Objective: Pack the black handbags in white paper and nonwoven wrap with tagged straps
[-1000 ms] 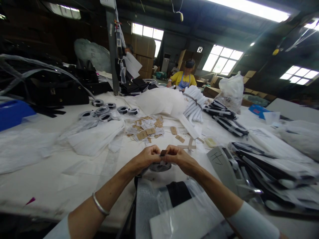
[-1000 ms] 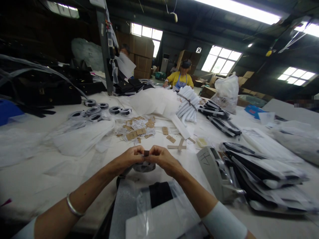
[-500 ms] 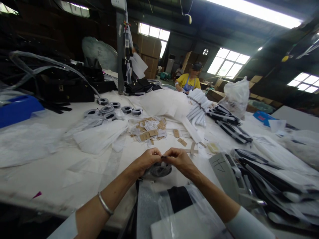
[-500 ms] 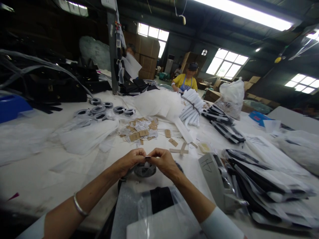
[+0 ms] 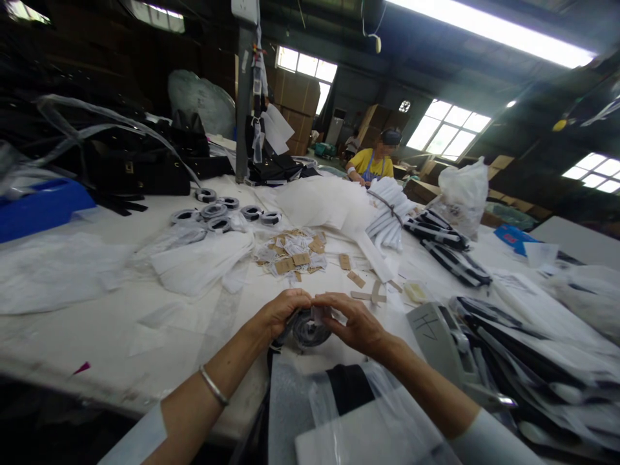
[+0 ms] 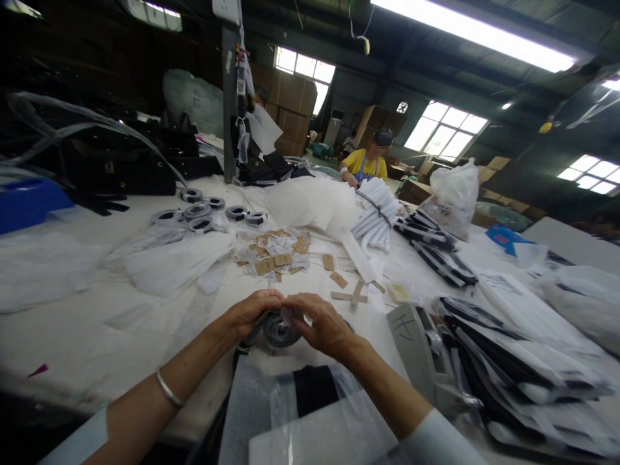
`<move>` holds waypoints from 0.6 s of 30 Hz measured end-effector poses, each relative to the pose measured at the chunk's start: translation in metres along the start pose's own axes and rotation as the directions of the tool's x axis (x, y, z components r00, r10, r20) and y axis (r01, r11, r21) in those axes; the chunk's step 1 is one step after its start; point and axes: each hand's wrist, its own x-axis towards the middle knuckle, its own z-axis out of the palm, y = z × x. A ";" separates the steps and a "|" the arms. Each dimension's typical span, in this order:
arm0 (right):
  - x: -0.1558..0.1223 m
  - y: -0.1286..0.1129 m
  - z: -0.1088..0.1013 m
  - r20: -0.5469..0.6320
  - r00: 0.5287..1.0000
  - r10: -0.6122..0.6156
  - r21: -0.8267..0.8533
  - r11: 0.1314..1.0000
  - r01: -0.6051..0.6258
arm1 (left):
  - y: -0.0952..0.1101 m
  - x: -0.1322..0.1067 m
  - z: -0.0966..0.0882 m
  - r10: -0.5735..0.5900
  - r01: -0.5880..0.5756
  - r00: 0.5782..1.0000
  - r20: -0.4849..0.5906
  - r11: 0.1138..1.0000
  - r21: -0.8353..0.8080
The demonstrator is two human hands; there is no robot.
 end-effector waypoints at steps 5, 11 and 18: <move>-0.001 -0.003 0.005 -0.004 1.000 0.023 0.052 0.998 -0.023 | -0.001 0.000 -0.004 0.002 -0.002 1.000 -0.011 0.999 -0.044; -0.001 -0.004 0.006 0.005 0.984 0.176 0.131 0.976 -0.175 | -0.002 -0.002 -0.005 0.005 -0.004 1.000 0.006 0.996 -0.090; 0.000 -0.003 0.023 -0.178 0.970 0.167 0.091 0.984 -0.153 | -0.002 -0.004 -0.002 -0.001 0.009 0.998 0.059 0.991 -0.136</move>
